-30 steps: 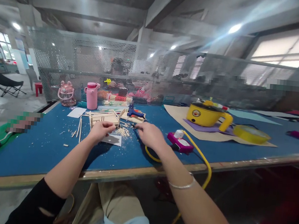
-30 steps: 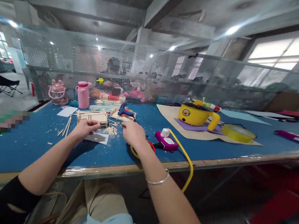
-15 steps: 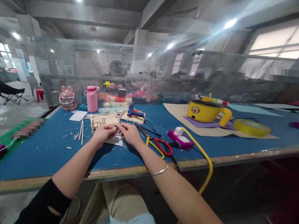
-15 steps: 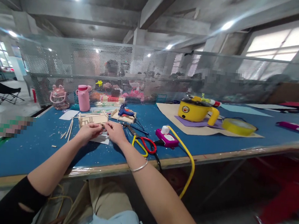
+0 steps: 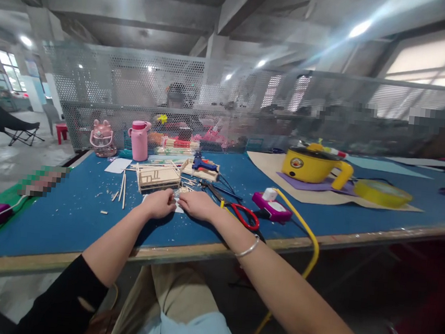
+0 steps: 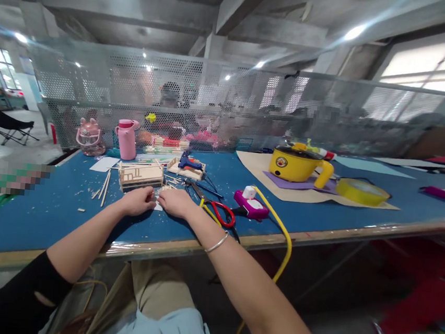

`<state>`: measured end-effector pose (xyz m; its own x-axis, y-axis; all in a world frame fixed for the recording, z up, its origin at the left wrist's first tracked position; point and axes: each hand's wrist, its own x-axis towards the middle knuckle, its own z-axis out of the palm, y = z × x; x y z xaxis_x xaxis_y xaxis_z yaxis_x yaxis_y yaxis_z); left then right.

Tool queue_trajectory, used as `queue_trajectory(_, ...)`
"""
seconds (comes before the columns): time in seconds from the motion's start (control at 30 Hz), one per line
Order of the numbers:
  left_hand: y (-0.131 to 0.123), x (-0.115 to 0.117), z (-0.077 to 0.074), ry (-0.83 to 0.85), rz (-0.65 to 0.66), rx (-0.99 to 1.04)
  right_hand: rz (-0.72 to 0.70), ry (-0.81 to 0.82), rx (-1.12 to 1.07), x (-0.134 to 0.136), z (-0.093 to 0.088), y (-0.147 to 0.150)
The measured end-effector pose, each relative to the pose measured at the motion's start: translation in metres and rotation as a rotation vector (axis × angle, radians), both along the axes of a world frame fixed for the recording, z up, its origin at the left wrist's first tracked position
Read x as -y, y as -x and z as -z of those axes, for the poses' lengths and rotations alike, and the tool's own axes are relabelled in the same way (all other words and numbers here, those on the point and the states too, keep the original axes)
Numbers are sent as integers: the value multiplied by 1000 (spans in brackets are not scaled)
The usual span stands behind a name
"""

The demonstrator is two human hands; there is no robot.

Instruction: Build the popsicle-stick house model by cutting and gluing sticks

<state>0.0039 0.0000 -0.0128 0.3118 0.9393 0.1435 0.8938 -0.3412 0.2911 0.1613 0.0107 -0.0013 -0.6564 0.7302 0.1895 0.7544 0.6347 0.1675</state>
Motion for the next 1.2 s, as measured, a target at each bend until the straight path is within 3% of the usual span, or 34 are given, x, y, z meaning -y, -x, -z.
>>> queue_trajectory(0.33,1,-5,3,13,-12,-42,34,26,-50,4,6,-4)
queue_trajectory(0.67,1,-6,1,14,-6,-63,-23,24,-36,4,8,-3)
queue_trajectory(0.83,0,-6,1,25,-2,-75,35,-5,-59,3,9,-2)
queue_trajectory(1.2,1,-7,2,24,6,-60,-4,69,-48,3,8,-1)
